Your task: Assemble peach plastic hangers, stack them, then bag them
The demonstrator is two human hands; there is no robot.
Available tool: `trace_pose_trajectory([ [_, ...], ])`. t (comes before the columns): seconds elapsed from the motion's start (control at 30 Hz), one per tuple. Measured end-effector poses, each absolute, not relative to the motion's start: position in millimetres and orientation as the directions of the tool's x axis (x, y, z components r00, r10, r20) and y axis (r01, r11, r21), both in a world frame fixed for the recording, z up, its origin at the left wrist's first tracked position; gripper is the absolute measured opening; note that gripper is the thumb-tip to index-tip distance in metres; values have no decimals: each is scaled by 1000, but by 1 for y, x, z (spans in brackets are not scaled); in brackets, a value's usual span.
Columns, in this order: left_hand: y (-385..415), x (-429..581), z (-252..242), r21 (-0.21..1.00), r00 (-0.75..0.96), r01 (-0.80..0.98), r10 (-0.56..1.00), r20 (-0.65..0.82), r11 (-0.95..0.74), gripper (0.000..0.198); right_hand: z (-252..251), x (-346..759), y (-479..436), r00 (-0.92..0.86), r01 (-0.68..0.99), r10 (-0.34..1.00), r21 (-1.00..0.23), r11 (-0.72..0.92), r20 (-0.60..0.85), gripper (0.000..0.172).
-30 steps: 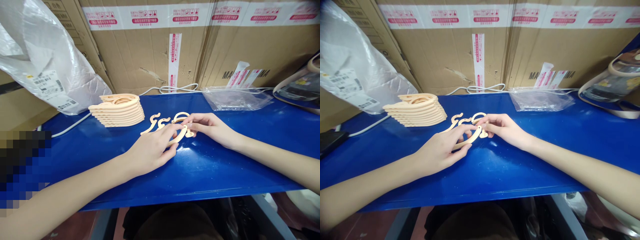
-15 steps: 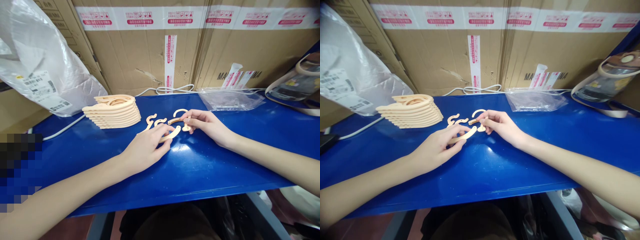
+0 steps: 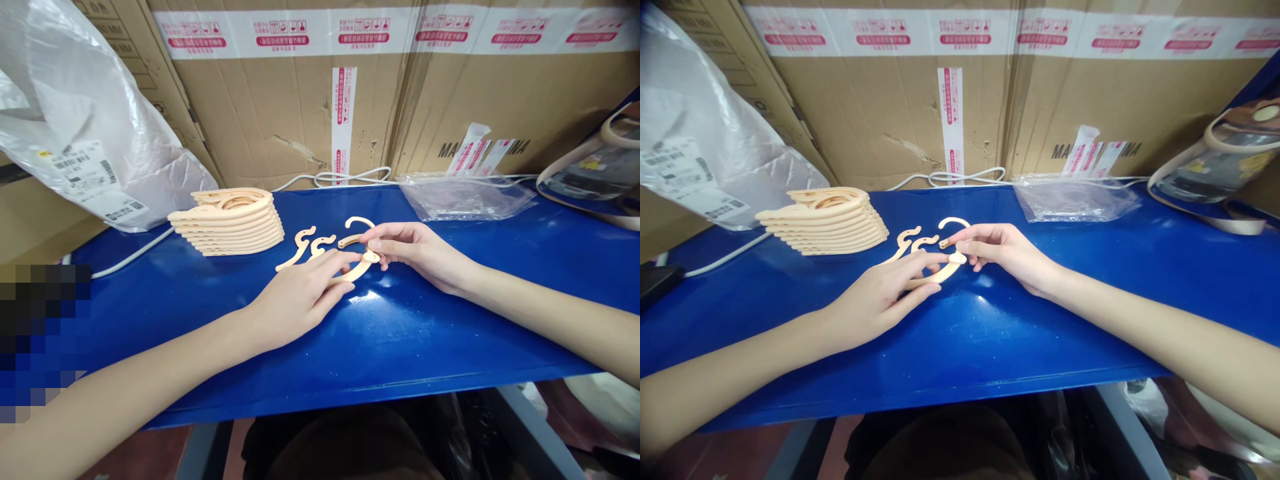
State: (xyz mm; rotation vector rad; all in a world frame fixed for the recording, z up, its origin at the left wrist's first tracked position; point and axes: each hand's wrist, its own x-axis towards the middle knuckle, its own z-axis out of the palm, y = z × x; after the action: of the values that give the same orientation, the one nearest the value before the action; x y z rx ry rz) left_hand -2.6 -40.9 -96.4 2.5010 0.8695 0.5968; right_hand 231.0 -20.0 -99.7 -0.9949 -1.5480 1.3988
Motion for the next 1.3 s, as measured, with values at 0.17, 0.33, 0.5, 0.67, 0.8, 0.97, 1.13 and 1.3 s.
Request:
trace_pose_trajectory([
  [0.17, -42, -2, -96, 465, 711, 488, 646, 279, -738, 34, -99, 232, -20, -380, 88, 924, -992, 92, 52, 30],
  [0.33, -45, 0, -91, 449, 659, 549, 696, 286, -704, 33, -98, 231, -20, -393, 85, 918, -992, 97, 56, 24],
  [0.5, -46, 0, -90, 432, 577, 640, 768, 276, -636, 30, -97, 228, -22, -399, 102, 915, -989, 107, 58, 20],
  [0.67, -46, 0, -91, 414, 581, 637, 758, 297, -650, 29, -96, 227, -22, -385, 107, 921, -988, 108, 59, 19],
  [0.8, -45, 0, -92, 413, 603, 628, 748, 278, -660, 23, -96, 227, -22, -390, 91, 918, -989, 113, 69, 18],
  [0.97, -43, -1, -93, 448, 615, 596, 737, 280, -667, 21, -95, 225, -22, -398, 105, 915, -988, 113, 62, 19],
  [1.13, -43, -2, -93, 408, 670, 577, 695, 259, -708, 30, -97, 227, -22, -373, 79, 925, -991, 112, 75, 20],
  [1.3, -42, -2, -95, 369, 704, 571, 669, 241, -734, 39, -99, 229, -20, -304, 76, 948, -989, 124, 95, 20],
])
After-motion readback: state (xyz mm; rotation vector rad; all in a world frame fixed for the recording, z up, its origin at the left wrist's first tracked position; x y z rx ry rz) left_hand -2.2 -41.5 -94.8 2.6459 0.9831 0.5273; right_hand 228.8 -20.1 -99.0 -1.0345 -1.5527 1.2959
